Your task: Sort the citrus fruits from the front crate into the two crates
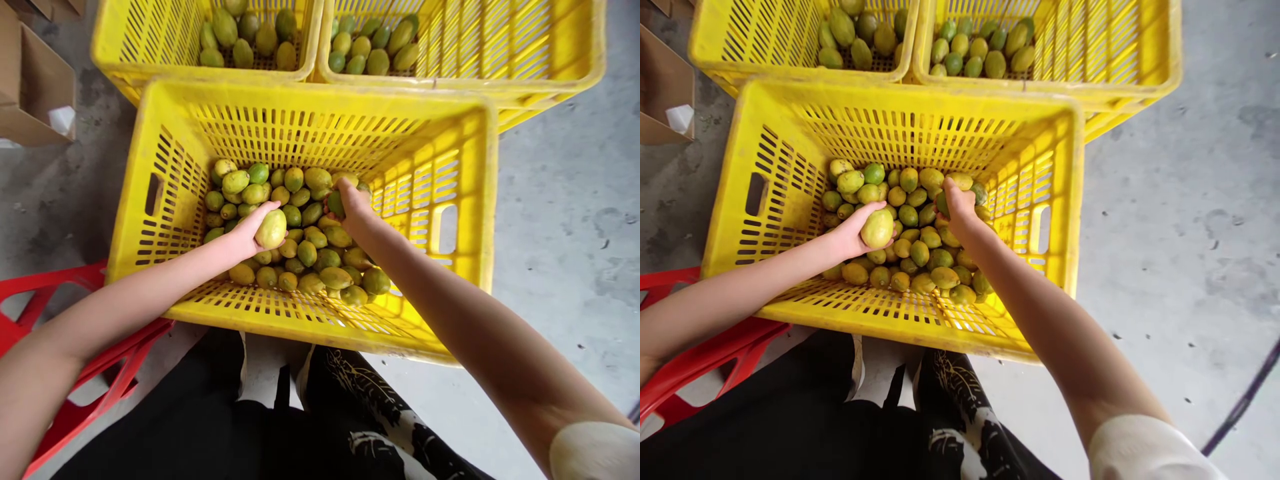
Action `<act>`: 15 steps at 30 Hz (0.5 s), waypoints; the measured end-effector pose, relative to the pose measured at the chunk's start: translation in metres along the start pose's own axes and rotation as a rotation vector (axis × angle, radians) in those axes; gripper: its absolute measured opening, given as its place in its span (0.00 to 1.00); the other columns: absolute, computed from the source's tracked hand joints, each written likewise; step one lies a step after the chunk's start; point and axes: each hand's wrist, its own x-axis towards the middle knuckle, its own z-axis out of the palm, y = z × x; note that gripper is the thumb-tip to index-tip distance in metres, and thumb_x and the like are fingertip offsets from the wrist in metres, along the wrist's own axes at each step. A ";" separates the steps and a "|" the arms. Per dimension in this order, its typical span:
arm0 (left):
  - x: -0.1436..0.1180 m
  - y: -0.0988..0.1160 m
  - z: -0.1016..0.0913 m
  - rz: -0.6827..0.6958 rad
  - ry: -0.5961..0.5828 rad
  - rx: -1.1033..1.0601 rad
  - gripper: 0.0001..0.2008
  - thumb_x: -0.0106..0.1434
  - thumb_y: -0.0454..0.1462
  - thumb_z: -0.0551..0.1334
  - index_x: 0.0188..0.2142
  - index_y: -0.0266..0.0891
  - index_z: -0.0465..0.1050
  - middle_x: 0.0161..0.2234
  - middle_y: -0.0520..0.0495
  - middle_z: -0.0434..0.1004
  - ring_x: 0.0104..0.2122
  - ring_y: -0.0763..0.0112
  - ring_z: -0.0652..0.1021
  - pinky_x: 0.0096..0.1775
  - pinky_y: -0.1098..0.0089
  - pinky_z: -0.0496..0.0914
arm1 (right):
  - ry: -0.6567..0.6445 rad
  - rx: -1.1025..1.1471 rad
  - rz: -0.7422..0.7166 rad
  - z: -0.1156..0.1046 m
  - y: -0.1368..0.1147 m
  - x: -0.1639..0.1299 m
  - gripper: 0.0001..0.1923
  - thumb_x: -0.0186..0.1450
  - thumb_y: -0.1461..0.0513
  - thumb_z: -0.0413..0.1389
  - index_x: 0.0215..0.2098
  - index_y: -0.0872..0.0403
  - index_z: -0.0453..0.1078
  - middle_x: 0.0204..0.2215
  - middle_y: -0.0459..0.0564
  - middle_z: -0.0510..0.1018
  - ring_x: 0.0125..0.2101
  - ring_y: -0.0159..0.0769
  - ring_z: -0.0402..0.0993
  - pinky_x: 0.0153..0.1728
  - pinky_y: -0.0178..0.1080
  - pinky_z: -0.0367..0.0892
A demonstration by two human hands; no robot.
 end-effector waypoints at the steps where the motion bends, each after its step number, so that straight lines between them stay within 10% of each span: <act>1: 0.000 0.000 0.000 -0.003 -0.001 0.009 0.15 0.72 0.46 0.75 0.48 0.42 0.76 0.33 0.48 0.83 0.26 0.66 0.83 0.28 0.69 0.82 | 0.019 0.009 0.009 0.001 -0.002 -0.001 0.10 0.75 0.59 0.61 0.36 0.49 0.67 0.22 0.42 0.73 0.19 0.32 0.70 0.15 0.32 0.64; 15: -0.001 -0.003 0.001 0.040 0.017 0.027 0.11 0.72 0.43 0.73 0.42 0.41 0.75 0.31 0.50 0.81 0.27 0.67 0.82 0.29 0.70 0.80 | -0.080 0.101 0.122 0.003 -0.005 -0.008 0.11 0.75 0.59 0.63 0.38 0.50 0.67 0.26 0.42 0.74 0.23 0.30 0.73 0.26 0.32 0.77</act>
